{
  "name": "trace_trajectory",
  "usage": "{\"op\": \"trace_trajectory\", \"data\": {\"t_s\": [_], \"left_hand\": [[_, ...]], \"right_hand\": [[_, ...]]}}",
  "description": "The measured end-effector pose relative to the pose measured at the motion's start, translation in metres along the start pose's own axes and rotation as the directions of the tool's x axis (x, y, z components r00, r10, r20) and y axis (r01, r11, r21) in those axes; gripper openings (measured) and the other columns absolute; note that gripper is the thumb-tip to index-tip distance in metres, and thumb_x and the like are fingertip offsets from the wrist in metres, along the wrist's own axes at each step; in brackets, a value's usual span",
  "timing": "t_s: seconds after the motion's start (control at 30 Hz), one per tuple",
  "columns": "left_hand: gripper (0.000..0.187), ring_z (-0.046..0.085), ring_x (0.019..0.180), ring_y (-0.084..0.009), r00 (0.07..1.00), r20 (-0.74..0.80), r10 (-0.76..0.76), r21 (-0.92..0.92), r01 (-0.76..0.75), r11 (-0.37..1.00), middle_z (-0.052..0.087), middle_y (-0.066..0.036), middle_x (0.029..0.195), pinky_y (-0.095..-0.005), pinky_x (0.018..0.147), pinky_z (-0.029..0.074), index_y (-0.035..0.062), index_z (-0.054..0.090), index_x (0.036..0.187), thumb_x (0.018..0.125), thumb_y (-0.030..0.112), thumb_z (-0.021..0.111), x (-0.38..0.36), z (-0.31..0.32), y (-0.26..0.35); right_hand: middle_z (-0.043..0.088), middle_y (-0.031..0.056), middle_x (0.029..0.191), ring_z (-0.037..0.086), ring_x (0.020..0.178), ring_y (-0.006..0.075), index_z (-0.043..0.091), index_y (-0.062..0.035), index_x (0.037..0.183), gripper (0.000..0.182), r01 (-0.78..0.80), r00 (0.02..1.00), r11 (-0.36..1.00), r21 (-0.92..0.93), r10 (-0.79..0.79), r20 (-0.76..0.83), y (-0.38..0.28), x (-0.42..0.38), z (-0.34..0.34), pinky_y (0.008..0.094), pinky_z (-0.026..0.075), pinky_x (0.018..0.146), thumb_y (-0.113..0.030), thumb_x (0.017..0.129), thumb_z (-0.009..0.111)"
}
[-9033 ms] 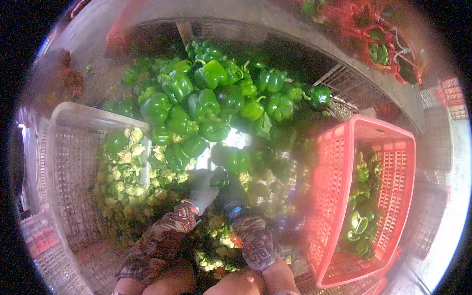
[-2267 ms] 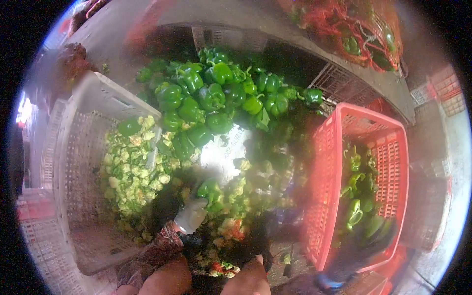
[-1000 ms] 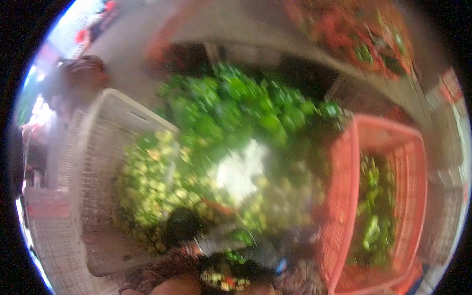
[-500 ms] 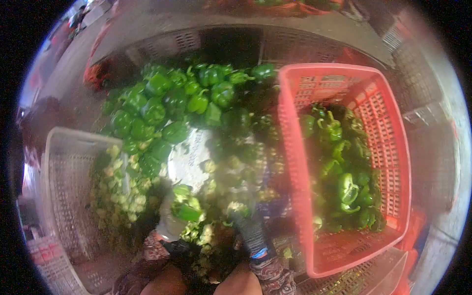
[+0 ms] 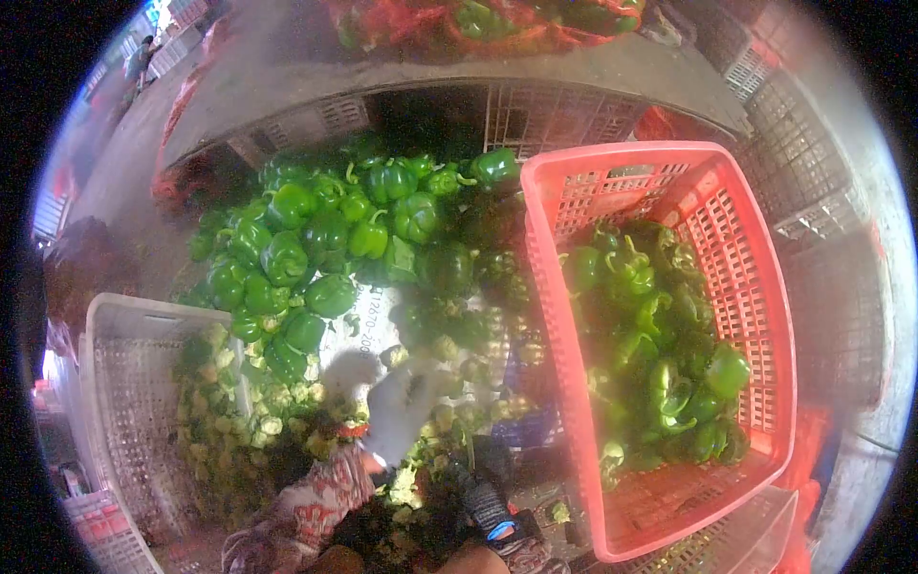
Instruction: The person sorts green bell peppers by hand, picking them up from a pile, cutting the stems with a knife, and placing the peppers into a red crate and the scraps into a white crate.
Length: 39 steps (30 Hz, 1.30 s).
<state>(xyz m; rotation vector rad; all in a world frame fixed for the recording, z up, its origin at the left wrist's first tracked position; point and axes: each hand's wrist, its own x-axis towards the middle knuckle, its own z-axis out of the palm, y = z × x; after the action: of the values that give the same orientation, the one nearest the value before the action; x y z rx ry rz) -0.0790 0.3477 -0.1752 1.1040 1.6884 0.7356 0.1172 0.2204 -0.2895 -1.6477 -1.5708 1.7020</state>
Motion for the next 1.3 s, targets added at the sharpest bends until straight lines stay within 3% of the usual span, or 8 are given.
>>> {"op": "trace_trajectory", "data": {"t_s": [0.07, 0.27, 0.33, 0.53, 0.7, 0.83, 1.07, 1.3], "left_hand": [[0.053, 0.057, 0.113, -0.027, 0.995, -0.089, 0.039, 0.396, 0.0, 0.918, 0.044, -0.018, 0.139, -0.0376, 0.089, 0.049, 0.0116, 0.044, 0.13, 0.083, 0.025, 0.064, 0.042, -0.002, -0.034], [0.076, 0.047, 0.122, -0.0388, 0.995, -0.008, -0.099, 0.656, 0.08, 0.75, 0.027, -0.024, 0.147, -0.0399, 0.096, 0.045, 0.0087, 0.026, 0.142, 0.078, 0.02, 0.066, 0.124, 0.012, -0.062], [0.076, 0.053, 0.114, -0.0376, 0.994, -0.03, -0.102, 0.309, 0.106, 0.945, 0.045, -0.024, 0.132, -0.0407, 0.094, 0.045, 0.0077, 0.032, 0.136, 0.073, 0.023, 0.072, 0.128, 0.01, -0.08], [0.074, 0.061, 0.098, -0.0295, 0.996, -0.089, 0.029, 0.123, -0.018, 0.992, 0.061, -0.018, 0.106, -0.0385, 0.087, 0.047, 0.0025, 0.044, 0.124, 0.068, 0.034, 0.081, 0.032, -0.043, -0.074], [0.068, 0.057, 0.105, -0.0242, 0.964, -0.225, 0.139, -0.024, -0.148, 0.989, 0.057, -0.016, 0.114, -0.0342, 0.092, 0.044, 0.0006, 0.045, 0.126, 0.072, 0.023, 0.079, -0.025, -0.063, -0.083], [0.066, 0.048, 0.115, -0.0215, 0.966, -0.245, 0.077, -0.136, -0.113, 0.984, 0.049, -0.013, 0.125, -0.0335, 0.1, 0.037, -0.0003, 0.041, 0.13, 0.075, 0.014, 0.075, -0.052, -0.064, -0.084], [0.058, 0.054, 0.102, -0.0151, 0.92, -0.39, 0.043, -0.339, -0.187, 0.922, 0.056, -0.012, 0.112, -0.0291, 0.088, 0.045, 0.0001, 0.042, 0.125, 0.079, 0.022, 0.072, -0.072, -0.063, -0.091], [0.054, 0.054, 0.104, -0.0184, 0.907, -0.377, -0.187, -0.71, -0.154, 0.687, 0.054, -0.011, 0.115, -0.0302, 0.085, 0.049, 0.0038, 0.039, 0.131, 0.086, 0.021, 0.062, -0.072, -0.097, -0.092]], "right_hand": [[0.06, 0.0153, 0.107, 0.056, 0.094, 0.0269, 0.054, -0.0074, 0.125, 0.04, 0.019, 0.999, 1.0, 0.021, -0.018, -0.051, 0.005, 0.005, 0.002, 0.0375, 0.046, 0.081, -0.016, 0.087, 0.061], [0.06, 0.0151, 0.107, 0.056, 0.094, 0.0276, 0.055, -0.0084, 0.123, 0.037, 0.165, 0.948, 0.983, 0.082, -0.136, -0.288, -0.02, 0.072, 0.0, 0.0374, 0.046, 0.081, -0.014, 0.087, 0.06], [0.063, 0.0022, 0.103, 0.056, 0.09, 0.0097, 0.058, -0.0019, 0.118, 0.028, 0.062, 0.931, 0.975, 0.214, 0.021, -0.365, -0.069, 0.096, -0.004, 0.0251, 0.046, 0.08, -0.009, 0.09, 0.059], [0.065, 0.0056, 0.08, 0.059, 0.071, 0.0106, 0.064, -0.0024, 0.11, 0.026, 0.214, 0.963, 0.973, -0.087, -0.225, -0.149, -0.119, 0.109, -0.018, 0.0291, 0.048, 0.063, -0.021, 0.094, 0.055], [0.064, 0.0202, 0.077, 0.063, 0.067, 0.0357, 0.065, 0.0008, 0.099, 0.024, 0.344, 0.939, 0.864, -0.368, -0.308, 0.155, -0.146, 0.067, 0.006, 0.0413, 0.05, 0.06, -0.019, 0.092, 0.055], [0.063, 0.0203, 0.076, 0.061, 0.068, 0.037, 0.063, 0.0007, 0.098, 0.022, 0.512, 0.845, 0.776, -0.367, -0.532, 0.055, -0.15, 0.051, 0.028, 0.043, 0.049, 0.062, -0.019, 0.091, 0.055], [0.061, 0.0182, 0.07, 0.058, 0.06, 0.0352, 0.06, -0.0016, 0.106, 0.024, 0.448, 0.893, 0.747, -0.491, -0.354, 0.276, -0.162, 0.029, 0.034, 0.0452, 0.045, 0.055, -0.02, 0.091, 0.054], [0.065, 0.0192, 0.104, 0.064, 0.091, 0.0314, 0.05, -0.0059, 0.129, 0.045, 0.098, 0.956, 0.949, -0.3, -0.006, 0.293, -0.124, 0.006, 0.019, 0.0382, 0.051, 0.076, -0.033, 0.093, 0.052]]}}
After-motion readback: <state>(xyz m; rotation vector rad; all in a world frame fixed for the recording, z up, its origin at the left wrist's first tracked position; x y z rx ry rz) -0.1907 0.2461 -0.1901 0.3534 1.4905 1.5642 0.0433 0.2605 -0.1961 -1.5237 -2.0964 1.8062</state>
